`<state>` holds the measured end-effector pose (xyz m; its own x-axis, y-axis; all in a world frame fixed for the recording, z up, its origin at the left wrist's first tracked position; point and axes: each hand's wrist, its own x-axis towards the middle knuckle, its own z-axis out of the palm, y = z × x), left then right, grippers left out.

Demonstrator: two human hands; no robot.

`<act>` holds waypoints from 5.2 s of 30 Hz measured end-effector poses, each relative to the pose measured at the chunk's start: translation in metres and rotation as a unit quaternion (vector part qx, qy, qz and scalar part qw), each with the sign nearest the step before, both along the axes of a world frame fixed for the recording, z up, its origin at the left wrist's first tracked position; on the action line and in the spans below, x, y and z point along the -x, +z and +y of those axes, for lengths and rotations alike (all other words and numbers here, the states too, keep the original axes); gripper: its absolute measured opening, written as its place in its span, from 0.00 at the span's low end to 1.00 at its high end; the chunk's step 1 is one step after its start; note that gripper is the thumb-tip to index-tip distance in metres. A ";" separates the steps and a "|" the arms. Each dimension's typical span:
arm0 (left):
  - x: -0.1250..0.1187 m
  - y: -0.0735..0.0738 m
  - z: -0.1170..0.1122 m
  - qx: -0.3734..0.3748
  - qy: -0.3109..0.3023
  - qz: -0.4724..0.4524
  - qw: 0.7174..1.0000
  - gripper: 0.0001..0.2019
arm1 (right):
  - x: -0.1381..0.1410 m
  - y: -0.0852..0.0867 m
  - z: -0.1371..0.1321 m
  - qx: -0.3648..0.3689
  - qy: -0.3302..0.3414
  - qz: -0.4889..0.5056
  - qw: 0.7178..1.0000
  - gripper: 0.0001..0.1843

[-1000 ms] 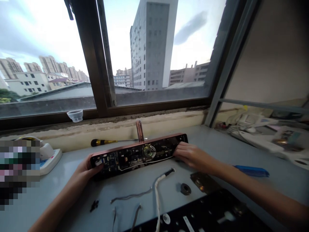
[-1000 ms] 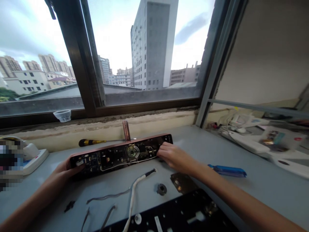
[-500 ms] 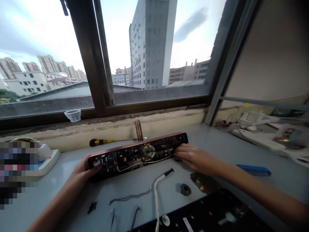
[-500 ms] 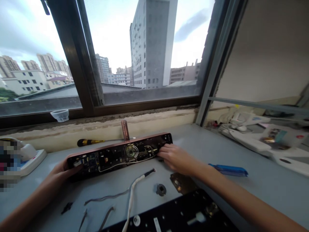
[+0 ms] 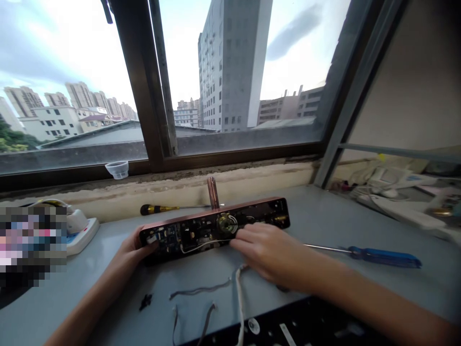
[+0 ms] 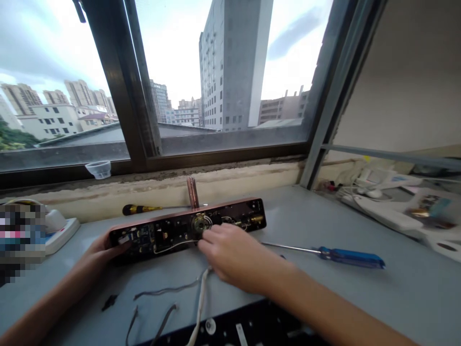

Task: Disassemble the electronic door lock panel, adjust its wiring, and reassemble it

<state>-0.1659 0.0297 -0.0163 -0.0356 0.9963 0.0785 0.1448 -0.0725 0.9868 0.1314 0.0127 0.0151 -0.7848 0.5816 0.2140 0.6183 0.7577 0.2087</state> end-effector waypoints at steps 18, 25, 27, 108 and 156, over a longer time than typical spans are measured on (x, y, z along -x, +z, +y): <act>0.000 0.002 -0.003 -0.009 -0.022 0.017 1.000 0.18 | 0.059 -0.025 0.028 0.041 0.019 -0.019 0.999 0.09; -0.001 0.005 -0.004 -0.012 -0.018 0.020 1.000 0.17 | 0.059 -0.031 0.026 0.065 0.019 0.009 0.998 0.10; -0.001 0.006 -0.005 -0.010 -0.019 0.023 1.000 0.18 | 0.058 -0.033 0.024 0.067 0.011 0.019 0.998 0.10; -0.040 0.020 -0.047 -0.236 -0.109 0.312 0.914 0.07 | 0.045 -0.008 0.018 0.181 -0.002 0.036 0.983 0.06; -0.006 0.008 -0.009 -0.053 -0.013 0.166 0.985 0.20 | 0.037 -0.053 0.041 -0.102 -0.005 0.131 0.986 0.13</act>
<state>-0.1597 0.0210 -0.0079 0.0357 0.9821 0.1847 0.4544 -0.1806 0.8723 0.0945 0.0535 -0.0384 -0.6815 0.5128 0.5221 0.6784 0.7103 0.1880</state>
